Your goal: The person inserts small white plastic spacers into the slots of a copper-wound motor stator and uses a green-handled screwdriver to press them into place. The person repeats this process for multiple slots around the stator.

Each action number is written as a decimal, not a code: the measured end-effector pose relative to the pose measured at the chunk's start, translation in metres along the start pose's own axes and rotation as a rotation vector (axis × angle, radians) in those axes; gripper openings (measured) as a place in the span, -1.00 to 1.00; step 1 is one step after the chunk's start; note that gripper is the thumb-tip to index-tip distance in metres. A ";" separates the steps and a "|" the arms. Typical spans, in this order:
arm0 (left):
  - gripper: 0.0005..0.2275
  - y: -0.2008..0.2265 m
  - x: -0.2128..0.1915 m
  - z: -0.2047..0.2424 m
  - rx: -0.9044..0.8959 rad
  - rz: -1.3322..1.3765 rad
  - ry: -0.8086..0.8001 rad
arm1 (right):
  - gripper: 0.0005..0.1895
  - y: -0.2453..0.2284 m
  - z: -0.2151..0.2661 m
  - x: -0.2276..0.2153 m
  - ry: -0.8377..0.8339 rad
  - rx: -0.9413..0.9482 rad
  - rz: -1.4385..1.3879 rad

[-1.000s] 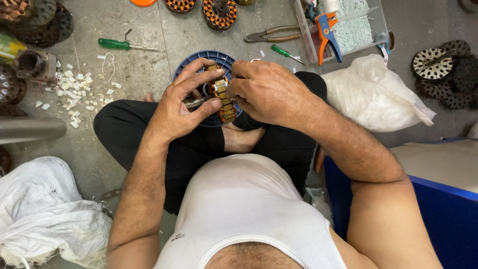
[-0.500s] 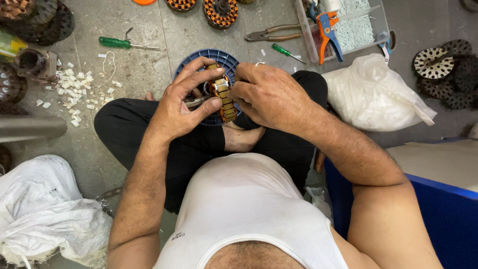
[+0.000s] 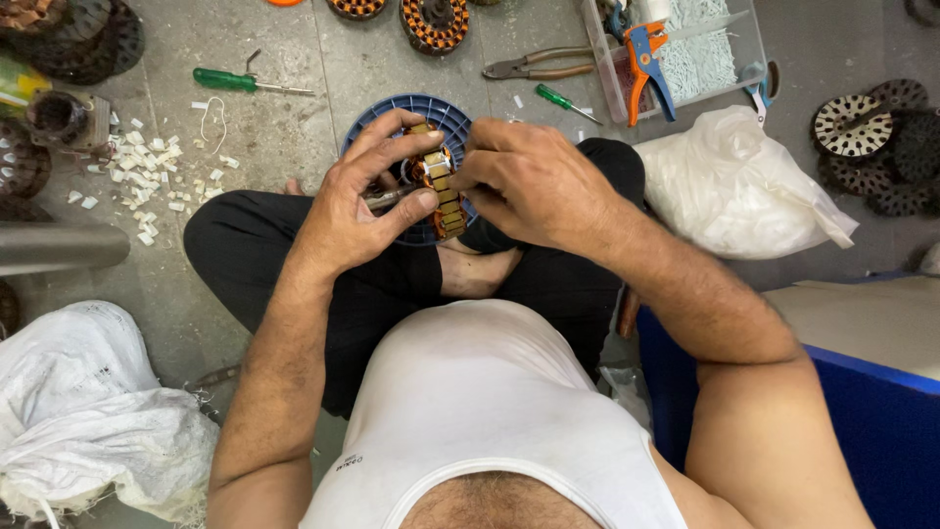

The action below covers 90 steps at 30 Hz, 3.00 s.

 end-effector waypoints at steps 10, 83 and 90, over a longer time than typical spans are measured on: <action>-0.53 0.010 0.003 0.008 0.056 -0.055 -0.019 | -0.89 0.030 0.013 0.041 -0.029 0.349 -0.804; -0.46 -0.010 -0.010 0.002 0.045 -0.011 -0.151 | -0.88 0.038 0.013 0.061 0.006 0.489 -0.896; -0.48 -0.008 -0.008 0.002 0.015 -0.012 -0.110 | -0.85 0.040 0.006 0.058 -0.093 0.525 -0.963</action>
Point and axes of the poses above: each hand's wrist, its own z-axis away from the middle knuckle, its own x-axis out of the palm, y = z × x, the point moved 5 cm from there along -z, towards the middle knuckle, and after that the axes turned 10 degrees about z, right-handed, at the moved point
